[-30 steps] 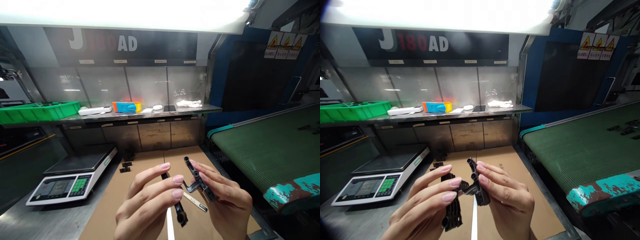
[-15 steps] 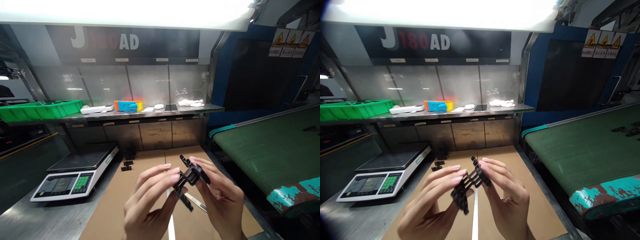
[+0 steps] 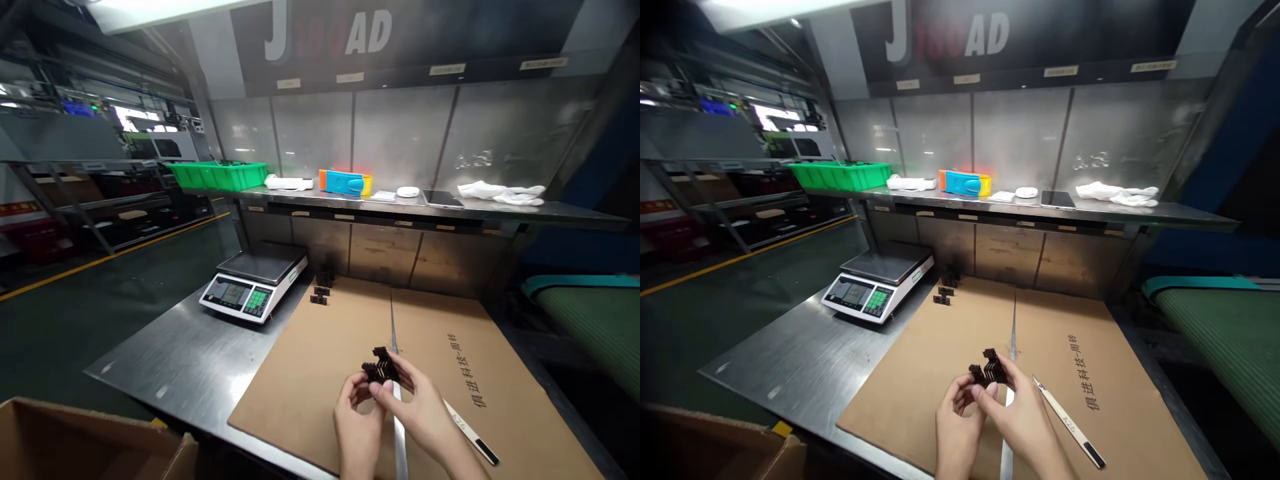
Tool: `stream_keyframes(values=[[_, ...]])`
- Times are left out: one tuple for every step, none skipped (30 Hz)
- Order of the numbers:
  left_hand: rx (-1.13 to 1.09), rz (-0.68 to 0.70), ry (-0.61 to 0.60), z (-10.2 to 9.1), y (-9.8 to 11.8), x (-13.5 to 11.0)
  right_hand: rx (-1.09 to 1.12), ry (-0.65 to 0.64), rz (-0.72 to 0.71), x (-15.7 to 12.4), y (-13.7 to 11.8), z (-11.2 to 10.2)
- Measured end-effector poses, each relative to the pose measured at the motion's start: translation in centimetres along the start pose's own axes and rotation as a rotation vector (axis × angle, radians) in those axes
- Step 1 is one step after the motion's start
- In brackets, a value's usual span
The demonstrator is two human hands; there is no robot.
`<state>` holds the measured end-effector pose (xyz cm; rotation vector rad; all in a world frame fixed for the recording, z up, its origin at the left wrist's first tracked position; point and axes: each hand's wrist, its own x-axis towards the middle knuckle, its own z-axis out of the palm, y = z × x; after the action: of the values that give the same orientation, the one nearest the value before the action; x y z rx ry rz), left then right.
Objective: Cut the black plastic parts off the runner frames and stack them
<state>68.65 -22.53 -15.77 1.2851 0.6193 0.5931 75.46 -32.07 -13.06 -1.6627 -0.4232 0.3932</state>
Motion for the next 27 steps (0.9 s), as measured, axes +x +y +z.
stream_keyframes(values=[[-0.014,-0.018,-0.006,-0.3,-0.5,0.3,-0.044,0.003,-0.004,0.8,0.7,0.7],[-0.03,-0.031,-0.024,-0.7,-0.8,0.6,-0.087,-0.001,-0.016,1.7,1.2,1.4],[-0.046,-0.039,-0.049,-1.1,-0.9,1.2,-0.126,-0.011,-0.029,2.6,1.6,1.9],[-0.06,-0.044,-0.082,-1.5,-1.0,1.9,-0.165,-0.024,-0.038,3.6,1.9,2.2],[-0.07,-0.049,-0.12,-2.1,-0.9,3.0,-0.208,-0.036,-0.043,4.8,1.9,2.3],[-0.072,-0.053,-0.154,-2.8,-0.7,4.5,-0.253,-0.046,-0.044,6.1,1.7,2.2],[-0.065,-0.054,-0.177,-3.5,-0.5,6.4,-0.301,-0.05,-0.047,7.5,1.4,2.1],[-0.049,-0.048,-0.186,-4.3,-0.1,8.7,-0.357,-0.052,-0.056,9.0,0.8,2.0],[-0.025,-0.03,-0.17,-5.1,0.3,11.3,-0.417,-0.057,-0.07,10.7,0.0,2.0],[0.004,0.004,-0.123,-5.8,0.7,14.0,-0.479,-0.066,-0.09,12.6,-0.9,2.2],[0.036,0.048,-0.051,-6.4,1.1,16.8,-0.542,-0.083,-0.114,14.5,-1.8,2.6],[0.069,0.095,0.047,-7.0,1.3,19.4,-0.602,-0.11,-0.142,16.5,-2.8,3.3],[0.102,0.138,0.143,-7.4,1.3,21.7,-0.66,-0.141,-0.168,18.4,-3.6,4.2],[0.14,0.166,0.215,-7.7,1.1,23.7,-0.715,-0.174,-0.188,20.4,-4.3,5.3],[0.179,0.191,0.267,-7.9,0.8,25.2,-0.767,-0.208,-0.202,22.2,-4.7,6.5],[0.22,0.211,0.298,-8.0,0.3,26.2,-0.817,-0.243,-0.21,24.0,-5.0,7.7],[0.26,0.227,0.31,-8.1,-0.3,27.0,-0.863,-0.278,-0.214,25.6,-5.1,8.9],[0.301,0.242,0.309,-8.0,-0.9,27.4,-0.908,-0.311,-0.216,27.0,-5.0,10.0],[0.34,0.253,0.303,-7.9,-1.5,27.7,-0.95,-0.342,-0.215,28.3,-4.7,10.9],[0.379,0.26,0.295,-7.8,-2.0,27.9,-0.99,-0.37,-0.213,29.4,-4.3,11.7],[0.416,0.263,0.29,-7.7,-2.4,28.0,-1.028,-0.396,-0.21,30.3,-3.9,12.4],[0.452,0.262,0.286,-7.6,-2.7,28.0,-1.063,-0.42,-0.205,31.1,-3.5,12.9],[0.485,0.261,0.284,-7.5,-2.8,28.1,-1.094,-0.441,-0.201,31.8,-3.1,13.3],[0.516,0.259,0.282,-7.5,-3.0,28.2,-1.12,-0.459,-0.197,32.3,-2.7,13.6],[0.546,0.258,0.28,-7.4,-3.0,28.2,-1.14,-0.476,-0.196,32.7,-2.4,13.8],[0.574,0.257,0.277,-7.3,-3.0,28.2,-1.156,-0.489,-0.198,33.0,-2.1,13.9],[0.6,0.257,0.274,-7.3,-3.0,28.2,-1.167,-0.501,-0.203,33.1,-1.9,13.9]])
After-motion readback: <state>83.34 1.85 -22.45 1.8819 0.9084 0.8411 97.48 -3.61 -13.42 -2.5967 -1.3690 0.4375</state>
